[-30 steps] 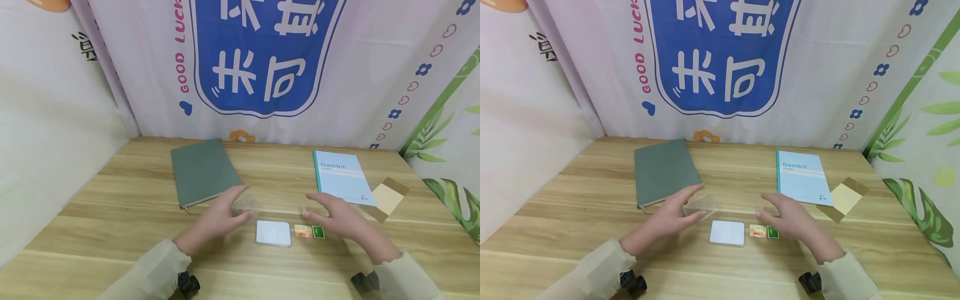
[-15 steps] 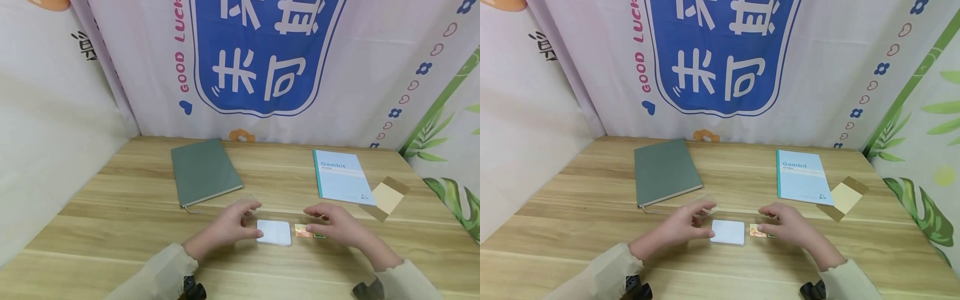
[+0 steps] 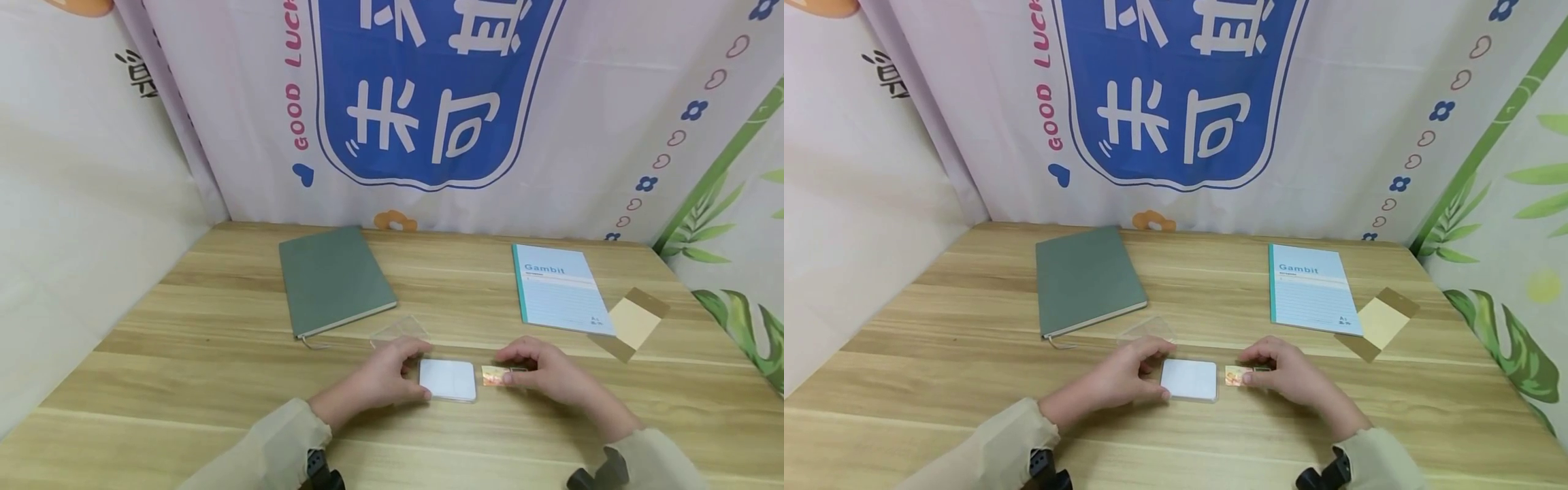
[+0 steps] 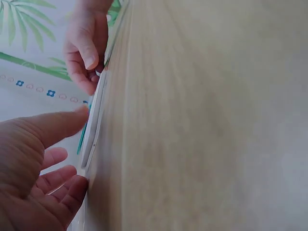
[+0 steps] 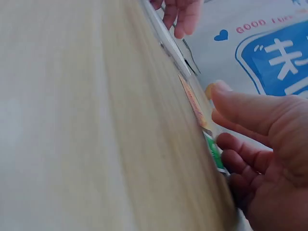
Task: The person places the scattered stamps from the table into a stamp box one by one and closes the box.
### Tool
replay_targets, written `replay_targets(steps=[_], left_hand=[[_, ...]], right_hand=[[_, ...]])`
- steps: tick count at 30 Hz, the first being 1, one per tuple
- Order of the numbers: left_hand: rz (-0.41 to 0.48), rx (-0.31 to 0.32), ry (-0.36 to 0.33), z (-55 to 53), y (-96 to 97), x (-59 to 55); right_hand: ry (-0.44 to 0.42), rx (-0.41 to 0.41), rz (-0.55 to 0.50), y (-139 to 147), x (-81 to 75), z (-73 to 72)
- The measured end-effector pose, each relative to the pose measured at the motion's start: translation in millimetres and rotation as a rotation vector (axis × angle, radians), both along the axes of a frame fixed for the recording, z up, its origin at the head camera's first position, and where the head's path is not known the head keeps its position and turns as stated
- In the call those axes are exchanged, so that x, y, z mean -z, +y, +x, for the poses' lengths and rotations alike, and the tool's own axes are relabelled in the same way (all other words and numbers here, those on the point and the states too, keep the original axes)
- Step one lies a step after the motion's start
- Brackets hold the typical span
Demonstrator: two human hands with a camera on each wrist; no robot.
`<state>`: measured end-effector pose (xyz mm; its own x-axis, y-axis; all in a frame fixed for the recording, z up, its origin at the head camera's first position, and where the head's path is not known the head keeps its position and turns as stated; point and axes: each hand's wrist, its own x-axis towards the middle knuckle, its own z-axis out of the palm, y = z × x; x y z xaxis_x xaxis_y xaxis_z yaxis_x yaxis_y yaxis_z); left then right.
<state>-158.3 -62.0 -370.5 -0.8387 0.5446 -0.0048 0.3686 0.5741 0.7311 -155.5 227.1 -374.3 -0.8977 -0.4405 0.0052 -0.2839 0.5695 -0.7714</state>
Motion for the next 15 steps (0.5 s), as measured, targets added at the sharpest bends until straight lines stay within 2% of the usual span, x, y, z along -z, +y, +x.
replay_targets(steps=[5,10,15], left_hand=[[-0.095,0.007,0.075,0.8,2.3,0.5],[-0.182,0.013,0.152,0.9,5.6,0.6],[-0.204,0.008,0.157,0.0,7.5,0.8]], right_hand=[[0.012,0.042,-0.011,-0.9,7.9,-0.8],[0.001,0.120,-0.001,-4.3,10.4,-1.6],[0.002,0.164,0.012,-6.5,10.4,-3.8]])
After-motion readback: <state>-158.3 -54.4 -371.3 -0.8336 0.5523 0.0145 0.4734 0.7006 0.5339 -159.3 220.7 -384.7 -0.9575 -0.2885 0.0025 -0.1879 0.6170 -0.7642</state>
